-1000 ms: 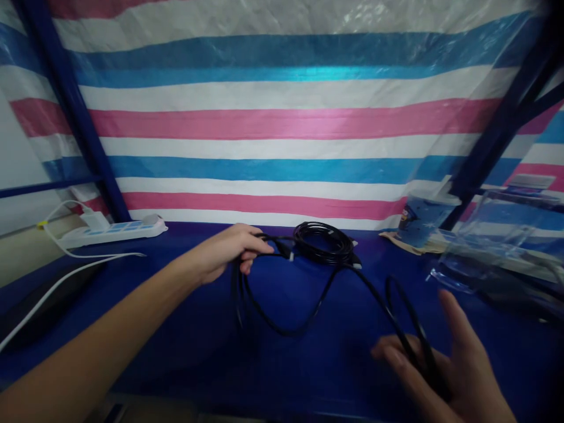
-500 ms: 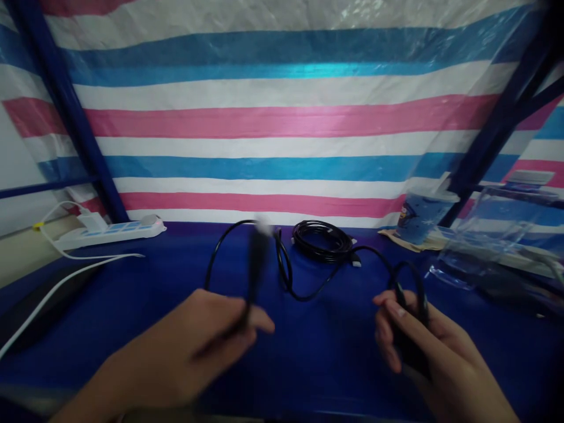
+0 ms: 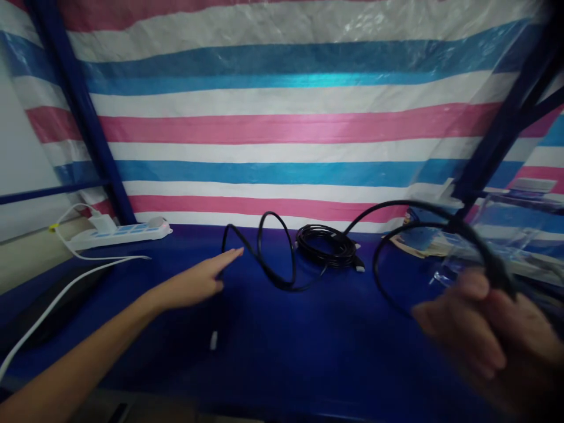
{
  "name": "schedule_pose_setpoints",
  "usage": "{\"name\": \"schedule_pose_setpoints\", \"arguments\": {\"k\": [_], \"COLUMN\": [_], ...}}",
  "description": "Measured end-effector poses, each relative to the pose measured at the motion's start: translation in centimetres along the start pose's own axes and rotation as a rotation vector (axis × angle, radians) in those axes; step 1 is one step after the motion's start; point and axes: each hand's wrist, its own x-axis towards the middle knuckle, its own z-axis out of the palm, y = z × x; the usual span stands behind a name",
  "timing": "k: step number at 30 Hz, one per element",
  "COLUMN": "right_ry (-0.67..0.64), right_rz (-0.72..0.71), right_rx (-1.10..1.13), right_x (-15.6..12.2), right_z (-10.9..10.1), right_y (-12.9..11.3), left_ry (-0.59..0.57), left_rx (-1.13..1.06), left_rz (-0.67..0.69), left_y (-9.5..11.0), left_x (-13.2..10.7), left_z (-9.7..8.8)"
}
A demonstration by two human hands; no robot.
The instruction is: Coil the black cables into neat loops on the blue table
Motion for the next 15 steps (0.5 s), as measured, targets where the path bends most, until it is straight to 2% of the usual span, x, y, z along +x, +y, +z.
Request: {"name": "schedule_pose_setpoints", "arguments": {"k": [2,3,5,7,9,12,15], "right_ry": [-0.09,-0.13,-0.189,-0.258,-0.316,-0.399,-0.442], "right_rz": [0.113,0.189,0.275,0.175,-0.045,-0.31,-0.408], "right_rx": [0.151,0.149,-0.094,-0.429,-0.705,-0.969,-1.122], "right_x": [-1.0,-1.3,-1.8,-2.0,-2.2,-2.5,-2.2], "right_z": [1.6,2.5,4.1,5.4,6.4,7.6,9.3], "right_y": [0.7,1.0,1.5,2.1,3.1,4.9,6.1], "left_ry": [0.025,0.046,0.044,0.029,0.092,0.28,0.423], "left_rx": [-0.523,-0.756,-1.067,-1.163,-1.168,-1.192,-1.179], "left_rz": [0.045,0.092,0.122,-0.005,-0.208,-0.445,-0.513], "left_y": [1.8,3.0,5.7,8.0,9.6,10.3,10.2], "left_x": [1.7,2.3,2.9,2.9,2.5,1.6,1.0], "left_z": [-1.2,-1.7,-2.4,-2.5,-1.9,0.0,1.7]}}
